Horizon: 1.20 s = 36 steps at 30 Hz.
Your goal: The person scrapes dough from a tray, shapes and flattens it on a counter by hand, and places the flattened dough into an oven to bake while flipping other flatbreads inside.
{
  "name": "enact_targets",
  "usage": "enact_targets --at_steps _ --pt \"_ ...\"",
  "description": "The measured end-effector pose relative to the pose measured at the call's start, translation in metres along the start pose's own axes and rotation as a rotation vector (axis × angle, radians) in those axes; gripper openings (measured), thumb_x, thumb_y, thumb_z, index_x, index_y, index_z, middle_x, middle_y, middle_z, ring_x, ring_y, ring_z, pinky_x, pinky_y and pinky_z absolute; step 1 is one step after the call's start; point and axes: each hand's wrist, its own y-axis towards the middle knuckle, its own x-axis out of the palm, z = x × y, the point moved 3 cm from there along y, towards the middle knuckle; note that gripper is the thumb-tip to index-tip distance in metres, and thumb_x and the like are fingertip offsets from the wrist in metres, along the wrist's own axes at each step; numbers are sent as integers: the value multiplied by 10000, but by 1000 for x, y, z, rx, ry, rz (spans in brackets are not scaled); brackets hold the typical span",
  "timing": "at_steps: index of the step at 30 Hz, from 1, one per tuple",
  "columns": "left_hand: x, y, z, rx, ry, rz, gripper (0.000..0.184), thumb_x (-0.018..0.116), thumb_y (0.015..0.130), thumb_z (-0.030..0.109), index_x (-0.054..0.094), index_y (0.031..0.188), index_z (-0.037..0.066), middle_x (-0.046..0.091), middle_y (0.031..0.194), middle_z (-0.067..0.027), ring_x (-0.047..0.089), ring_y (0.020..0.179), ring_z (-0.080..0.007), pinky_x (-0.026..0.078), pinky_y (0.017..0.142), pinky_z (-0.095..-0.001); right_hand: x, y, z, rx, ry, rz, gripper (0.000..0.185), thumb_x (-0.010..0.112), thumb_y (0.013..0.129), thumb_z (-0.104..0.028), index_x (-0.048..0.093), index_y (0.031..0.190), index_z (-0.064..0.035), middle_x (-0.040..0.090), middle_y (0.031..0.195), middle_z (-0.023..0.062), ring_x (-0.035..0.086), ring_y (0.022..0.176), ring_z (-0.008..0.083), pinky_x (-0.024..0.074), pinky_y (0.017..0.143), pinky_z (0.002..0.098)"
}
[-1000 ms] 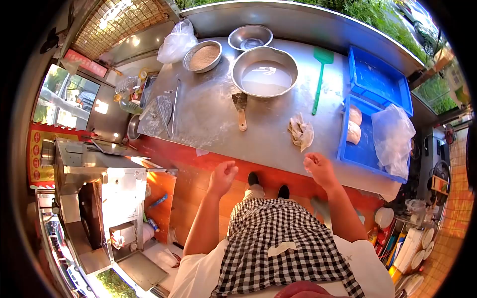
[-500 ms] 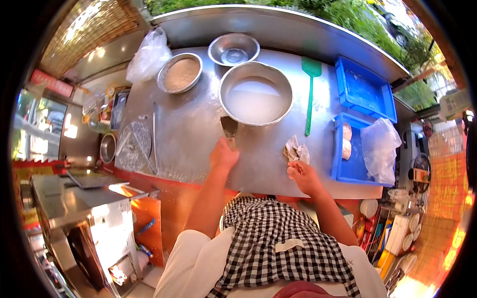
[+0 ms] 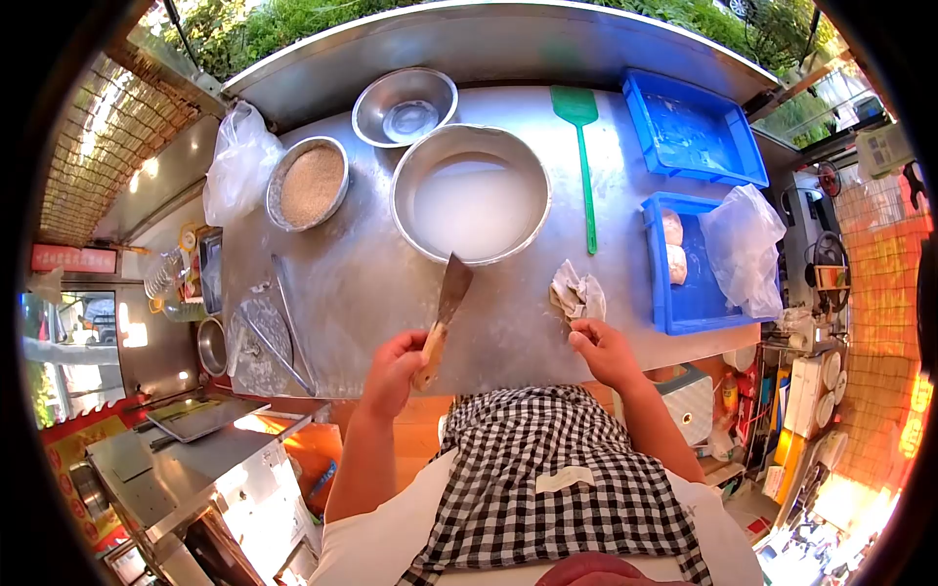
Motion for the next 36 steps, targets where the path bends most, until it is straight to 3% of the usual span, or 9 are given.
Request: enact_targets --at_steps 4,9,12,18,22,25,31,34,36 --pt "33 61 23 132 544 64 338 649 861 150 694 1151 -19 696 950 -70 649 807 -169 541 724 -331 -3 11 0 -56 10 -17 349 699 997 -233 675 1265 -11 746 1048 83 681 940 168 542 881 326" --pt "74 137 54 564 1387 358 373 729 829 301 701 1062 11 720 924 -193 714 870 -402 583 794 -487 -42 18 4 -91 -40 -38 343 697 997 -228 675 1260 -10 749 1046 102 691 941 182 549 882 337" --pt "83 171 54 254 1582 397 389 743 816 328 717 1046 15 737 932 -207 727 942 -414 581 843 -517 -73 22 15 -121 -52 -6 337 699 997 -224 678 1254 -8 749 1035 110 695 934 184 552 876 334" --pt "96 167 54 351 1336 583 350 697 870 300 741 1074 19 765 942 -198 744 862 -352 594 765 -449 -151 10 22 -147 -3 67 302 679 1020 -178 668 1259 7 702 1014 30 636 913 114 535 842 291" --pt "121 134 44 166 387 389 294 545 982 172 707 1163 6 731 865 -105 655 669 -139 537 616 -296 -183 6 48 -134 98 43 315 678 1022 -180 661 1276 5 700 1027 34 636 918 118 536 844 291" --pt "165 105 33 173 -14 173 337 524 1015 143 626 1290 -22 738 986 -147 697 769 -177 578 682 -319 -198 -1 48 -118 144 0 345 684 1020 -229 666 1274 4 720 1072 82 654 965 147 539 883 315" --pt "300 70 -3 241 -135 -153 472 602 1014 38 450 1457 -28 675 1281 -217 698 1135 -274 609 913 -414 -198 -4 39 -198 318 -88 398 672 1032 -284 652 1289 19 709 1088 81 639 982 147 538 901 330" --pt "340 73 -38 174 -80 -316 548 635 980 -24 409 1479 -9 660 1325 -224 688 1173 -271 602 937 -410 -198 -10 17 -195 463 -172 404 660 1041 -287 637 1311 12 688 1056 55 633 968 137 539 878 318" --pt "356 83 -59 133 146 -351 440 682 968 -8 535 1382 8 656 1297 -174 682 1138 -232 569 965 -364 -195 -16 8 -154 500 -178 391 644 1050 -282 630 1317 3 674 1040 44 628 939 125 537 846 302"
